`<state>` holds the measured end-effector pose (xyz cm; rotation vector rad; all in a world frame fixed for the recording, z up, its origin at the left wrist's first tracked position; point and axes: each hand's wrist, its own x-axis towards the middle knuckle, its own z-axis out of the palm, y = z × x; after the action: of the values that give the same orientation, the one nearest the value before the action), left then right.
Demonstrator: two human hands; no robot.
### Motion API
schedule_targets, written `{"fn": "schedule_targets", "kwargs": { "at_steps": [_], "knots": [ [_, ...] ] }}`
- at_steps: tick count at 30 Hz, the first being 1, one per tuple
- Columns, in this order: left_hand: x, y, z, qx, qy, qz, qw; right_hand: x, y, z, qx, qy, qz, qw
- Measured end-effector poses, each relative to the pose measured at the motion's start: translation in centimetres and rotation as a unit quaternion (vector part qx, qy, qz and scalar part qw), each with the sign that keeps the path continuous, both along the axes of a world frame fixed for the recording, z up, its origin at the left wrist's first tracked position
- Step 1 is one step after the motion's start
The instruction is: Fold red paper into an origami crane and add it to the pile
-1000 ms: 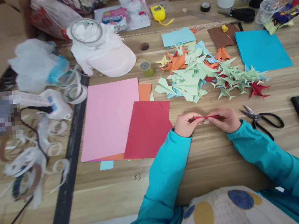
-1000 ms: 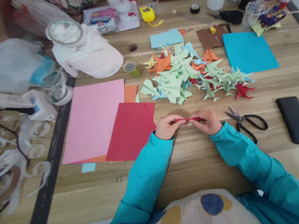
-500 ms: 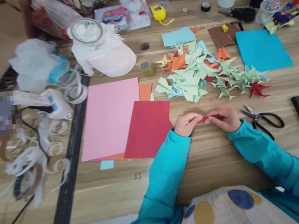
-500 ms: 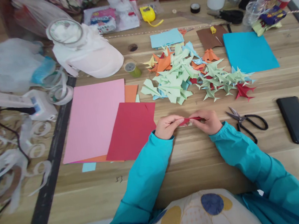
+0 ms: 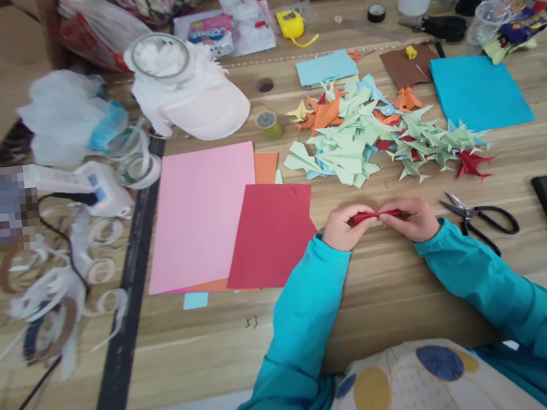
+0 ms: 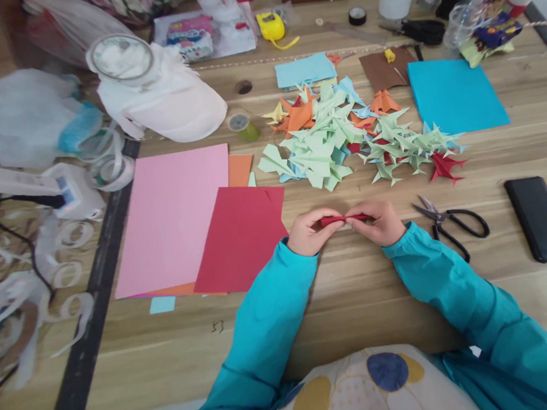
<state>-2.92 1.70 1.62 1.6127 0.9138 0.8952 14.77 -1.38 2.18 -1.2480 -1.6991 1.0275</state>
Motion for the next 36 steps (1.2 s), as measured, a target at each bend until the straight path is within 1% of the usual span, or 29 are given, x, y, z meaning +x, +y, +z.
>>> {"fn": "schedule_targets", "kwargs": {
  "at_steps": [6,10,13,15,17,22,27,32,36],
  "knots": [
    [0.40,-0.13,0.08,0.061,0.016,0.003,0.998,-0.24,-0.04,0.30,0.028,-0.040,0.004,0.999],
    [0.38,-0.08,0.02,0.073,0.037,-0.012,0.997,-0.39,-0.06,0.35,0.045,-0.066,0.007,0.997],
    [0.34,-0.05,-0.01,0.076,0.053,-0.027,0.995,-0.49,-0.06,0.32,0.051,-0.068,0.002,0.996],
    [0.28,-0.02,0.03,0.067,0.053,-0.034,0.996,-0.48,-0.08,0.27,0.039,-0.056,-0.001,0.998],
    [0.21,-0.01,0.10,0.048,0.048,-0.028,0.997,-0.41,-0.11,0.22,0.021,-0.038,-0.008,0.999],
    [0.03,0.01,0.07,-0.008,0.033,0.030,0.999,-0.18,-0.18,0.26,-0.015,0.004,-0.029,0.999],
    [-0.02,0.16,-0.19,-0.057,0.010,0.086,0.995,-0.25,-0.12,0.33,-0.055,0.051,-0.052,0.996],
    [-0.09,0.38,-0.56,-0.103,-0.012,0.080,0.991,-0.26,0.06,0.22,-0.123,0.128,-0.072,0.981],
    [-0.18,0.42,-0.76,-0.100,0.002,0.065,0.993,-0.15,0.19,0.34,-0.162,0.153,-0.077,0.972]
  ]
}}
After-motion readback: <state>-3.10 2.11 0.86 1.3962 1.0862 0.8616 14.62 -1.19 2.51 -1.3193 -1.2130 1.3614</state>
